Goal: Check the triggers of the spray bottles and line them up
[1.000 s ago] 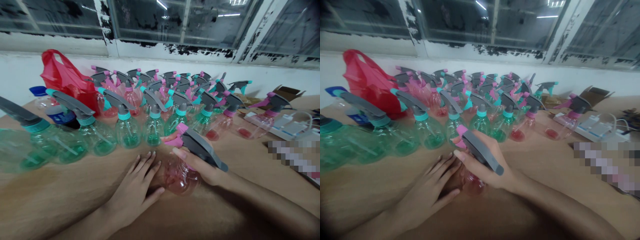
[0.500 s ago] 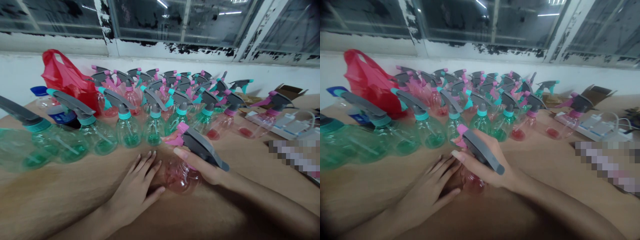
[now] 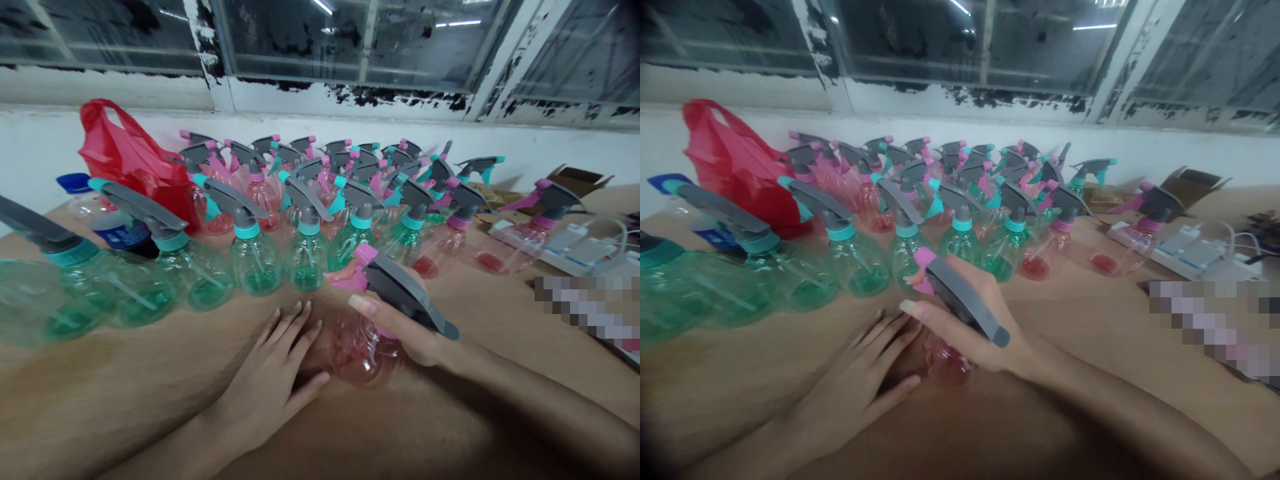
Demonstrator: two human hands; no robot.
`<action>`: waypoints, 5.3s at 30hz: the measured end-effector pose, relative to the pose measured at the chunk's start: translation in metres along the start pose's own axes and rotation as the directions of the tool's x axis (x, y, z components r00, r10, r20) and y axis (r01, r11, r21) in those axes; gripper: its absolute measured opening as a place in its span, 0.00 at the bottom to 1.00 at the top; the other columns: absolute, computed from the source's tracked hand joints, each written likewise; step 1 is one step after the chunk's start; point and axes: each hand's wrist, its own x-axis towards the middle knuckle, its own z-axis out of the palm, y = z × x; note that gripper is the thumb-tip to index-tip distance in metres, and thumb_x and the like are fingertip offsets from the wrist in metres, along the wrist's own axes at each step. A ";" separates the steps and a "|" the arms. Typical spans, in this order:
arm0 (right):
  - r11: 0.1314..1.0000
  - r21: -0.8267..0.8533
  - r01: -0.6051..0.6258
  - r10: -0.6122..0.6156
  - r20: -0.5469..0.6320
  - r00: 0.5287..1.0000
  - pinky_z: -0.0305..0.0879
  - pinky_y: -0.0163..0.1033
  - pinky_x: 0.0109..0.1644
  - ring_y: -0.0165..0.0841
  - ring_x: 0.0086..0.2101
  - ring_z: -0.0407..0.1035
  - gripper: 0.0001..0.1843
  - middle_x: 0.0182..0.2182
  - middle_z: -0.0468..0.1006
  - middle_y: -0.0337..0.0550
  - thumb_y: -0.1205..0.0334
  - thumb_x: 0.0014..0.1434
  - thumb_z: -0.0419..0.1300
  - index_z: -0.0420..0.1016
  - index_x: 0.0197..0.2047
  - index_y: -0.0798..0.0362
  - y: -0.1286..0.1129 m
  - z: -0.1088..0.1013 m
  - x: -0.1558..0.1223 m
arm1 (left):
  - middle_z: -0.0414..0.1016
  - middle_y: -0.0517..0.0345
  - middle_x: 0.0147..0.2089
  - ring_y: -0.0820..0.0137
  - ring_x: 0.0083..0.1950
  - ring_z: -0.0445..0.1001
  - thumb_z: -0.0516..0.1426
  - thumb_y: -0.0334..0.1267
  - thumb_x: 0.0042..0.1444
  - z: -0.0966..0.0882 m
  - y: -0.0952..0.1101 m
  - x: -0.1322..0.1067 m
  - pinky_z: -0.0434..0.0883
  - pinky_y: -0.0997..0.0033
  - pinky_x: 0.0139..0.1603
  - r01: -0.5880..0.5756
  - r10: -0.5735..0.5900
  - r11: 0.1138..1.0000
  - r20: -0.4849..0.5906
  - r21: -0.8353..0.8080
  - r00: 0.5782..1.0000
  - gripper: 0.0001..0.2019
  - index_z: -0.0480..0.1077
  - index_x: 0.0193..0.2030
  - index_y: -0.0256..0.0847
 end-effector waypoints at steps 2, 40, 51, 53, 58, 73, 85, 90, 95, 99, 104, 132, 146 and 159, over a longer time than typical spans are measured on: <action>0.999 0.031 -0.029 0.029 0.003 1.000 0.69 0.38 0.40 0.33 0.37 0.72 0.09 0.38 0.76 0.38 0.58 0.59 0.60 0.70 0.44 0.47 0.000 0.000 -0.001 | 0.58 0.43 0.67 0.54 0.67 0.56 0.48 0.55 0.64 0.000 0.000 0.000 0.53 0.49 0.65 -0.001 0.001 1.000 0.004 0.000 1.000 0.30 0.60 0.64 0.35; 0.990 0.087 -0.111 0.113 -0.016 0.993 0.70 0.44 0.41 0.36 0.36 0.72 0.12 0.39 0.77 0.41 0.56 0.57 0.61 0.72 0.45 0.47 -0.001 0.001 -0.003 | 0.53 0.44 0.69 0.55 0.69 0.50 0.48 0.55 0.65 0.000 0.000 0.002 0.51 0.48 0.66 0.012 -0.011 1.000 0.038 -0.028 0.999 0.31 0.55 0.67 0.36; 0.986 0.145 -0.086 0.089 -0.016 0.996 0.70 0.44 0.49 0.37 0.44 0.73 0.15 0.44 0.78 0.42 0.61 0.56 0.63 0.71 0.47 0.48 0.000 0.002 -0.001 | 0.54 0.43 0.69 0.56 0.69 0.51 0.48 0.55 0.65 -0.002 0.002 0.002 0.52 0.49 0.66 0.004 -0.004 1.000 0.034 0.002 0.999 0.30 0.58 0.65 0.35; 0.986 0.141 -0.094 0.094 0.005 0.996 0.70 0.44 0.50 0.37 0.44 0.73 0.14 0.44 0.77 0.42 0.61 0.56 0.62 0.70 0.47 0.48 0.000 0.001 -0.001 | 0.54 0.43 0.69 0.56 0.69 0.51 0.48 0.55 0.65 -0.001 0.002 0.001 0.52 0.49 0.66 0.005 -0.005 1.000 0.041 0.004 0.999 0.30 0.57 0.65 0.35; 0.996 0.037 -0.077 0.076 0.040 0.996 0.70 0.41 0.42 0.34 0.36 0.72 0.09 0.37 0.76 0.40 0.60 0.58 0.61 0.70 0.43 0.48 -0.002 -0.002 0.001 | 0.54 0.42 0.69 0.53 0.68 0.53 0.49 0.55 0.64 -0.001 0.002 0.002 0.54 0.48 0.65 0.016 -0.016 1.000 0.040 -0.006 0.999 0.31 0.58 0.65 0.34; 0.988 0.115 -0.098 0.096 0.022 0.995 0.63 0.38 0.31 0.28 0.24 0.64 0.13 0.31 0.73 0.37 0.58 0.57 0.62 0.71 0.46 0.50 0.000 0.000 -0.001 | 0.56 0.43 0.68 0.55 0.67 0.55 0.49 0.55 0.64 0.002 0.000 0.002 0.56 0.49 0.64 -0.004 0.003 1.000 0.011 0.025 1.000 0.30 0.59 0.65 0.34; 0.979 0.156 -0.134 0.126 0.057 0.990 0.66 0.37 0.33 0.28 0.27 0.67 0.10 0.34 0.73 0.39 0.60 0.58 0.61 0.70 0.43 0.50 -0.002 -0.002 0.001 | 0.55 0.43 0.68 0.56 0.68 0.54 0.48 0.55 0.65 -0.001 0.001 0.002 0.55 0.49 0.65 -0.009 0.009 1.000 0.010 0.029 1.000 0.30 0.59 0.65 0.34; 0.981 0.127 -0.144 0.138 0.059 0.989 0.66 0.38 0.33 0.29 0.28 0.66 0.11 0.33 0.73 0.38 0.60 0.58 0.61 0.70 0.44 0.50 -0.002 -0.002 0.001 | 0.55 0.44 0.68 0.56 0.68 0.53 0.48 0.55 0.65 0.000 0.001 0.002 0.55 0.50 0.65 0.000 0.000 0.999 0.012 0.033 1.000 0.30 0.58 0.65 0.35; 0.980 0.138 -0.140 0.135 0.050 0.990 0.66 0.38 0.35 0.29 0.29 0.67 0.11 0.35 0.73 0.39 0.60 0.57 0.61 0.70 0.44 0.50 -0.002 -0.002 0.001 | 0.56 0.43 0.68 0.56 0.68 0.54 0.49 0.55 0.64 -0.001 0.001 0.002 0.56 0.49 0.64 -0.003 0.002 0.999 0.020 0.034 1.000 0.30 0.59 0.64 0.35; 0.983 0.129 -0.134 0.128 0.050 0.990 0.66 0.38 0.33 0.29 0.28 0.66 0.10 0.34 0.73 0.38 0.60 0.58 0.61 0.70 0.44 0.50 -0.002 -0.002 0.001 | 0.56 0.44 0.68 0.56 0.68 0.54 0.49 0.54 0.64 -0.002 0.002 0.002 0.55 0.50 0.65 0.002 -0.003 1.000 0.011 0.028 1.000 0.29 0.59 0.64 0.35; 0.983 0.129 -0.134 0.128 0.052 0.990 0.66 0.38 0.33 0.30 0.28 0.66 0.11 0.34 0.73 0.38 0.59 0.57 0.61 0.70 0.43 0.50 -0.002 -0.003 0.001 | 0.56 0.43 0.68 0.56 0.68 0.53 0.49 0.55 0.64 -0.001 0.001 0.002 0.54 0.50 0.65 0.001 -0.001 1.000 0.018 0.031 1.000 0.30 0.59 0.65 0.35; 0.987 0.090 -0.136 0.134 0.028 0.991 0.63 0.38 0.31 0.28 0.25 0.63 0.08 0.29 0.69 0.35 0.60 0.58 0.62 0.71 0.41 0.49 -0.005 -0.003 0.001 | 0.55 0.44 0.68 0.56 0.69 0.52 0.49 0.54 0.64 -0.001 0.000 0.002 0.53 0.50 0.66 -0.003 0.003 1.000 0.018 0.025 1.000 0.29 0.59 0.65 0.35; 0.983 0.094 -0.160 0.156 0.046 0.987 0.63 0.38 0.30 0.28 0.26 0.63 0.09 0.29 0.69 0.35 0.59 0.58 0.61 0.70 0.42 0.49 -0.004 -0.003 0.001 | 0.55 0.43 0.68 0.55 0.69 0.52 0.49 0.54 0.65 0.000 0.000 0.001 0.54 0.49 0.65 -0.002 0.001 1.000 0.015 0.011 1.000 0.30 0.58 0.65 0.34; 0.987 0.102 -0.122 0.121 0.024 0.992 0.63 0.37 0.32 0.29 0.26 0.63 0.08 0.29 0.69 0.36 0.60 0.58 0.61 0.70 0.42 0.49 -0.005 -0.003 0.001 | 0.55 0.45 0.68 0.55 0.69 0.52 0.49 0.54 0.64 0.000 0.001 0.002 0.53 0.50 0.66 0.008 -0.007 1.000 0.008 -0.010 1.000 0.29 0.58 0.65 0.36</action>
